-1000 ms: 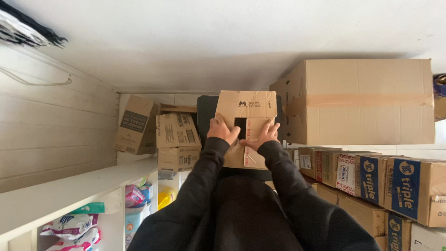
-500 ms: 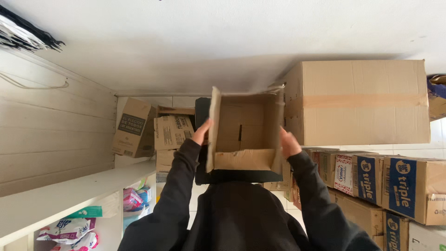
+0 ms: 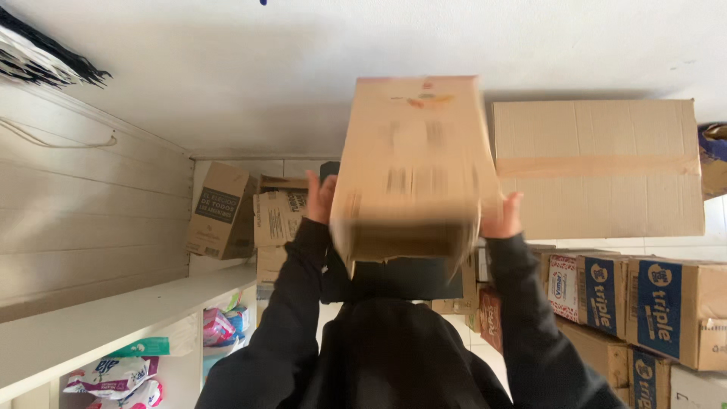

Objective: The person folds cardboard boxes by hand and places them onto a stack of flattened boxes.

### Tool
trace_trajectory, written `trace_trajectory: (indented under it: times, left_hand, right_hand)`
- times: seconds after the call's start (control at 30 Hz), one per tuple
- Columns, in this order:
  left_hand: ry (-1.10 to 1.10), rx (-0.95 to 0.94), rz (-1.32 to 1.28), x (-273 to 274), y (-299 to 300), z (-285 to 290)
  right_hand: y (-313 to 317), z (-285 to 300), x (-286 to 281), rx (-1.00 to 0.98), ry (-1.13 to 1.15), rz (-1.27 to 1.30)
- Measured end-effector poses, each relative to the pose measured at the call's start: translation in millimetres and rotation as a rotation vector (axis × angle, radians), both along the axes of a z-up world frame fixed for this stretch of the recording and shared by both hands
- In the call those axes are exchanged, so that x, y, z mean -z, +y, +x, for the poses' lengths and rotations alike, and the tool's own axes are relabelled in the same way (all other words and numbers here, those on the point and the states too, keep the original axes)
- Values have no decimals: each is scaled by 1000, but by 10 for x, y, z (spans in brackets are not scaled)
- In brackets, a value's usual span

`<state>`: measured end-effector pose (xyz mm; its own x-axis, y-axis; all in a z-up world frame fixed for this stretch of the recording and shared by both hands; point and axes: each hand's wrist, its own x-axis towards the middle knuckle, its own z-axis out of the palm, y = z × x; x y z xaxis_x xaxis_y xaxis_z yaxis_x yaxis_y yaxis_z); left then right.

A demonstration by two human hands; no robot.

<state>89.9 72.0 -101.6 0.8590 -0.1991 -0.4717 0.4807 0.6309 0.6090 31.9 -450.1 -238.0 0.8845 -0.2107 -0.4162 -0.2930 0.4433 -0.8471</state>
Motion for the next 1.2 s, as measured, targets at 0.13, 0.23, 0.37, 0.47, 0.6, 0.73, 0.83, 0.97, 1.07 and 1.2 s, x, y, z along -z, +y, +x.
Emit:
trace_trajectory:
  times: [0.13,0.23,0.37,0.47,0.6,0.73,0.83,0.97,1.07,1.2]
  left_hand:
    - [4,156,140,-272,182,154]
    - [-69,238,205,-529,-78,49]
    - [-79,596,914,-285,-84,-168]
    - [143,633,1162,-166,-414,-262]
    - [-81,533,1436,-561,-927,-467]
    - [-203,460,1903,-202,-1336,-300]
    - [-151,523,2001,-293,-1474,-202]
    - [-82,609,1822,-344,-1367,-56]
    - [-136,513,1807,10,-934,62]
    - [-170,535,1595,-40,-199,252]
  right_hand:
    - [539,40,-1132,-101,-44,1]
    - [297,145,-395,-212,52,-176]
    - [734,-215,-812,-467,45,-675]
    - [1377,-270,-1854,-483,286,-974]
    - [2088,-338,-1974,-578,379,-1333]
    - [2237,-323,-1633,-485,430,-1598]
    - [2201,-316,-1433,-462,429,-1601]
    - [1913,-291,-1539,-521,414,-1215]
    - [1234,-254,-1236,-323,219,-951]
    - [866,-463,-1303,-277,225,-754]
